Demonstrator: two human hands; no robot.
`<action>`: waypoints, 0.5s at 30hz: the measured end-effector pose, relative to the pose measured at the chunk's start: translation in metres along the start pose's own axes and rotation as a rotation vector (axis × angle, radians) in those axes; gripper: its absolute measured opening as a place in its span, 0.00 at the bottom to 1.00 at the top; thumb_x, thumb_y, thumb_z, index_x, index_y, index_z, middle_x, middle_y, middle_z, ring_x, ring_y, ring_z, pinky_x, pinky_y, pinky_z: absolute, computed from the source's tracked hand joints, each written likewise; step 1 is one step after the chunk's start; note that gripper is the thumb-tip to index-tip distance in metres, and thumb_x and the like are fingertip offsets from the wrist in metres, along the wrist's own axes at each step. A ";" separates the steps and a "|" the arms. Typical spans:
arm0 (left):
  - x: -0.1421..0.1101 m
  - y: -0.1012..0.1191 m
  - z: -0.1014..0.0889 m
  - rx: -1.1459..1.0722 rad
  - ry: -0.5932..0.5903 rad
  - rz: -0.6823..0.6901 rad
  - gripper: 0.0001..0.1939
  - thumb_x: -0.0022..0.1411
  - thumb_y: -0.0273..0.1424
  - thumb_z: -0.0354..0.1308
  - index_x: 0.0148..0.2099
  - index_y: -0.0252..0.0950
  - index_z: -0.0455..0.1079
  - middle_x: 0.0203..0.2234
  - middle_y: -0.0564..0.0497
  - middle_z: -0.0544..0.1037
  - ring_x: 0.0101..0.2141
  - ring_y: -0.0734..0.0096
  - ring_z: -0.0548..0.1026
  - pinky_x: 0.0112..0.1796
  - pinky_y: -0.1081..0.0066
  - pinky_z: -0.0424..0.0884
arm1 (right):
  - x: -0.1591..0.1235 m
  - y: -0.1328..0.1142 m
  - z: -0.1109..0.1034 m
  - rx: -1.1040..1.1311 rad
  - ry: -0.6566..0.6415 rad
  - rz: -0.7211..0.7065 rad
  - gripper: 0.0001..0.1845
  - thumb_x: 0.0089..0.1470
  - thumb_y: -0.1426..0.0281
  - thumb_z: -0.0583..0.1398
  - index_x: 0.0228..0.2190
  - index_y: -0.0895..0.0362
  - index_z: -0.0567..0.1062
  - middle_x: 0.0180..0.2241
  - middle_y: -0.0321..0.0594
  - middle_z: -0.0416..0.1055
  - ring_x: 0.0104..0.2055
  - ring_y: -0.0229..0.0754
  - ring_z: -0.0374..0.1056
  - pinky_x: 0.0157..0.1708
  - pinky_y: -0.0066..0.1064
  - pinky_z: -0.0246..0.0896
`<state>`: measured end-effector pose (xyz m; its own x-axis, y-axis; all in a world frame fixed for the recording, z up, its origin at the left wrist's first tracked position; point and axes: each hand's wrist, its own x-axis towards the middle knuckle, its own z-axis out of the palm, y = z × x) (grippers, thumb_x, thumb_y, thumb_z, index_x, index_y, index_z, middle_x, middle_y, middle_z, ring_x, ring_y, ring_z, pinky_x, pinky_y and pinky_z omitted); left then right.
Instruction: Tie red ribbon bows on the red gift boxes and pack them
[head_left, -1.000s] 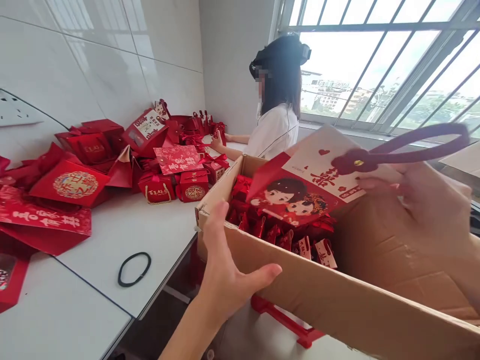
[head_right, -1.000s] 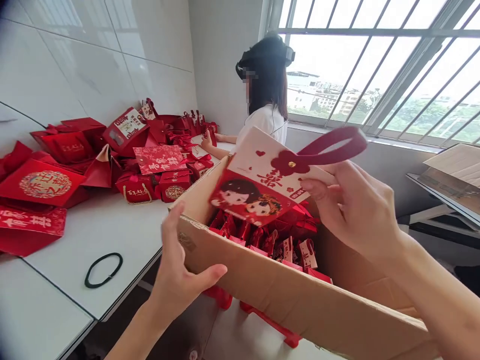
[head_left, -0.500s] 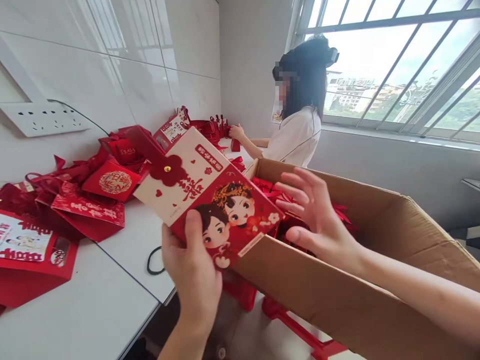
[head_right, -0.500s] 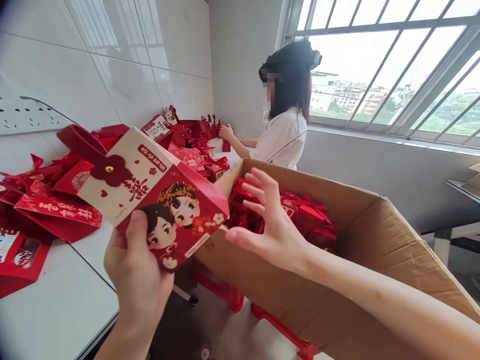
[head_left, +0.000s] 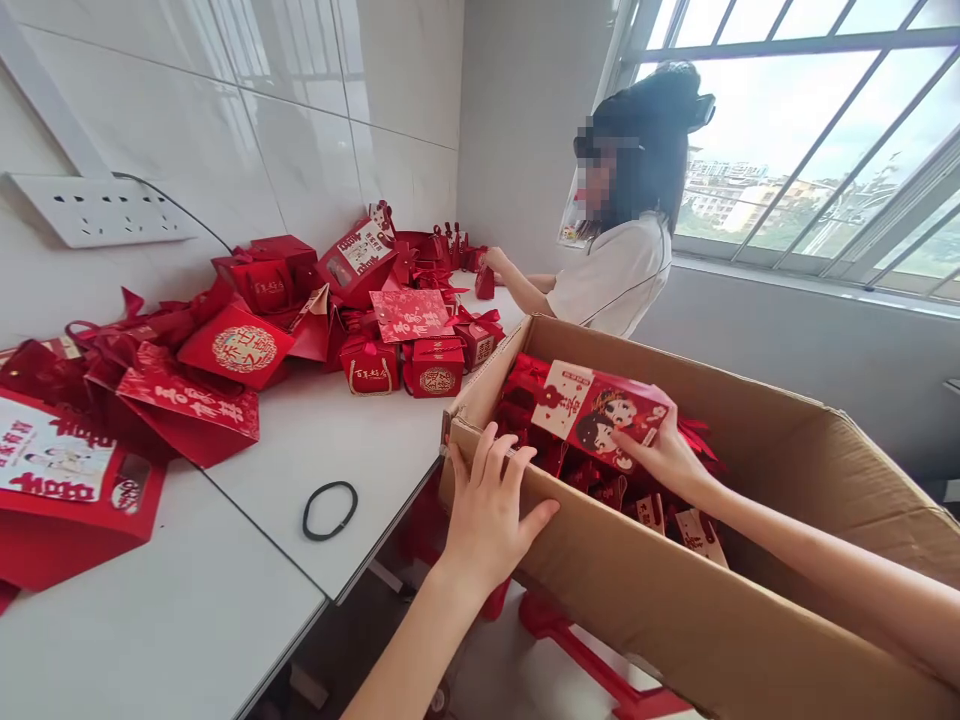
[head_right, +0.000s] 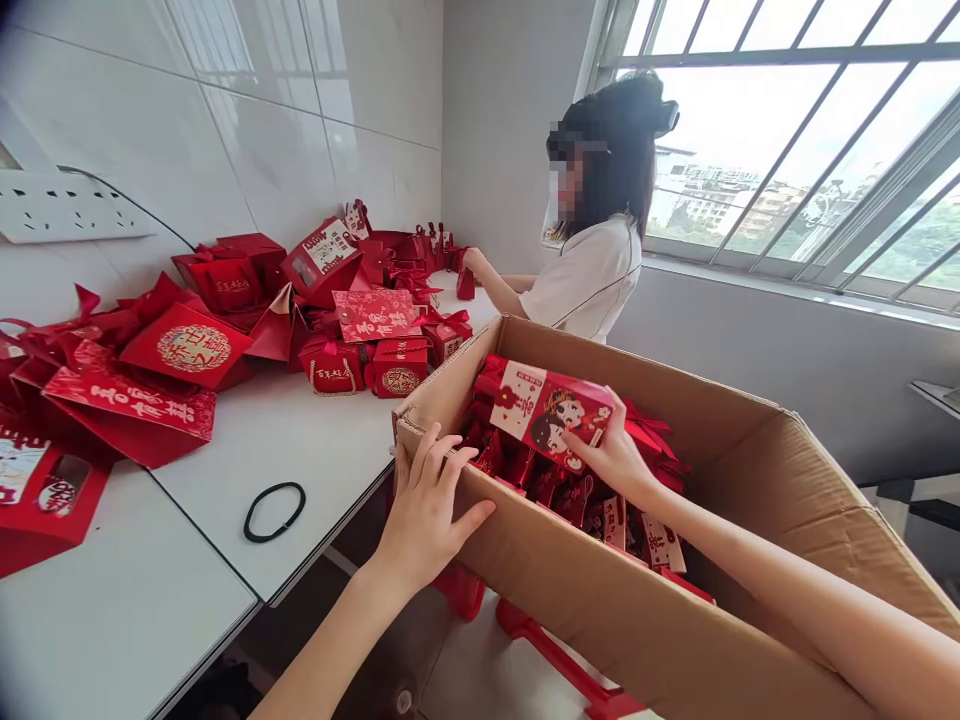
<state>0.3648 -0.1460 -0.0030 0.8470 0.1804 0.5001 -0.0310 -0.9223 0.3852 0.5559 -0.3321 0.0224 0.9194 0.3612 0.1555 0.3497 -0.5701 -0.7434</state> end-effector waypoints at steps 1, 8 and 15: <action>-0.001 -0.001 0.002 0.001 0.004 0.008 0.21 0.63 0.37 0.54 0.56 0.36 0.58 0.54 0.40 0.65 0.63 0.47 0.52 0.56 0.31 0.49 | -0.003 0.014 0.008 -0.055 -0.055 0.033 0.51 0.43 0.55 0.62 0.59 0.60 0.44 0.51 0.54 0.69 0.54 0.57 0.66 0.56 0.48 0.59; 0.001 0.000 0.003 -0.020 0.017 0.014 0.20 0.63 0.38 0.55 0.54 0.37 0.57 0.53 0.41 0.65 0.62 0.46 0.53 0.55 0.30 0.49 | -0.027 0.052 0.051 -0.198 -0.199 0.235 0.46 0.52 0.48 0.52 0.60 0.62 0.39 0.51 0.64 0.65 0.54 0.58 0.67 0.51 0.44 0.63; 0.000 -0.002 0.006 -0.027 0.026 0.019 0.21 0.63 0.40 0.54 0.55 0.37 0.56 0.53 0.40 0.65 0.62 0.45 0.52 0.55 0.29 0.48 | 0.003 0.033 0.062 -0.196 -0.267 0.190 0.45 0.53 0.46 0.50 0.60 0.63 0.46 0.31 0.52 0.74 0.25 0.49 0.73 0.24 0.36 0.67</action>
<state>0.3685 -0.1460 -0.0083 0.8320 0.1718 0.5275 -0.0616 -0.9163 0.3957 0.5589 -0.3044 -0.0415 0.9010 0.4001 -0.1677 0.2288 -0.7667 -0.5998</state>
